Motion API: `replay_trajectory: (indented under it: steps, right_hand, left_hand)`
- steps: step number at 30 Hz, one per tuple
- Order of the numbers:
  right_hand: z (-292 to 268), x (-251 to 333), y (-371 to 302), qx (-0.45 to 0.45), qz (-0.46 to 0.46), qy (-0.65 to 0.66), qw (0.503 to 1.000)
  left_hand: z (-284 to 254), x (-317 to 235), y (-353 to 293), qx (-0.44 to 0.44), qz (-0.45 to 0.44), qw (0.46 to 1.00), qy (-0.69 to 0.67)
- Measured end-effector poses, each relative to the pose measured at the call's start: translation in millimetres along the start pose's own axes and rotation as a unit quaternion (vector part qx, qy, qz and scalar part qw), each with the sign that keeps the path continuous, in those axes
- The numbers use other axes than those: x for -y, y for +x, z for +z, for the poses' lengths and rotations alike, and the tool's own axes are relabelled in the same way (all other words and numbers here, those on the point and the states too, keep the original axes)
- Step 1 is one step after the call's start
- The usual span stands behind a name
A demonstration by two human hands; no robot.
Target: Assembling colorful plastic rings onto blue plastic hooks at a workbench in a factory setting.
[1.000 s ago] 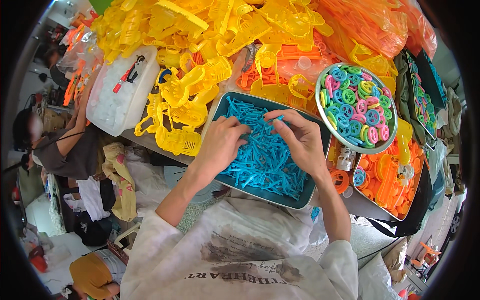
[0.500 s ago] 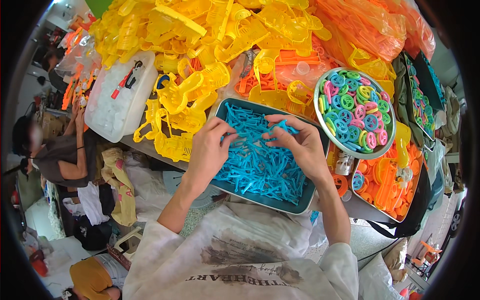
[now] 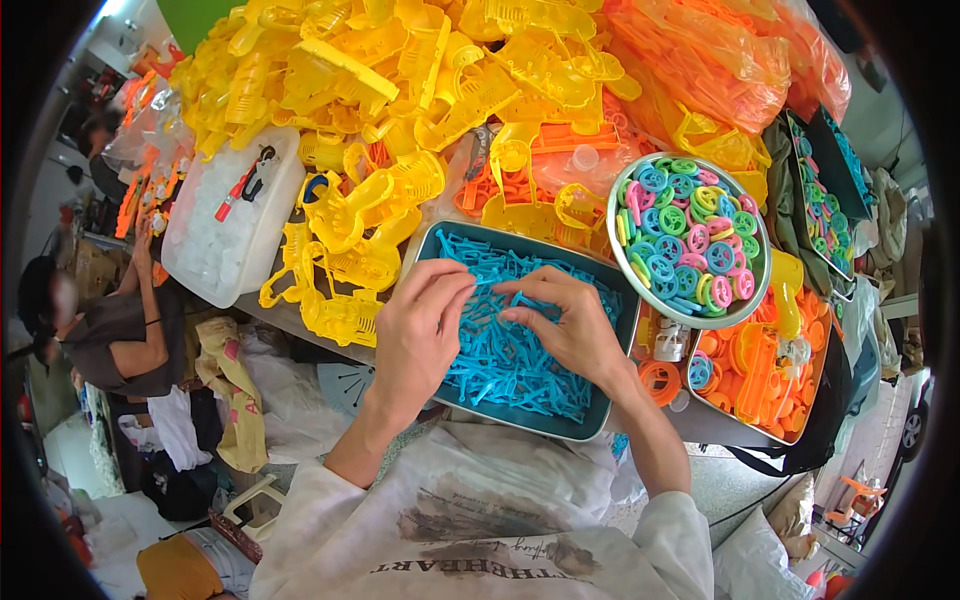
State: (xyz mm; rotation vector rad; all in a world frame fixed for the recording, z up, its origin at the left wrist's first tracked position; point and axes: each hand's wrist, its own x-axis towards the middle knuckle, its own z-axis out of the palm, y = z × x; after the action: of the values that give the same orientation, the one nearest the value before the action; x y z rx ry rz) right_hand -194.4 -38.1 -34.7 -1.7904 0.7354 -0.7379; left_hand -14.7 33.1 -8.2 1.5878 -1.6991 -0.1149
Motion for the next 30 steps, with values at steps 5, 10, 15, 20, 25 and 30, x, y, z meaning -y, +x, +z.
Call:
replay_trajectory:
  steps: [5,10,15,20,25,30]
  right_hand:
    - [1.4,4.5,-0.5,-0.053,0.009,-0.025,0.998]
    - [2.2,0.4,-2.1,-0.019,-0.018,-0.025,0.999]
    - [4.3,-7.1,-2.7,-0.011,-0.069,-0.02,0.997]
    - [1.6,-9.7,-3.2,0.003,-0.058,-0.011,0.998]
    - [-1.0,0.6,-3.2,0.023,0.013,0.007,1.0]
    - [-2.6,-0.2,-2.2,0.018,0.007,-0.009,1.0]
  left_hand:
    - [-2.2,-11.4,2.1,0.067,-0.1,0.977,-0.174]
    - [11.4,-2.6,-7.5,0.091,-0.207,0.91,-0.347]
    - [16.1,-10.5,-5.1,0.073,-0.226,0.889,-0.393]
    - [15.8,-13.4,-3.2,0.078,-0.142,0.941,-0.298]
    - [22.2,-7.5,-8.5,0.031,-0.134,0.946,-0.292]
    - [28.9,-10.9,-12.4,0.008,-0.164,0.945,-0.282]
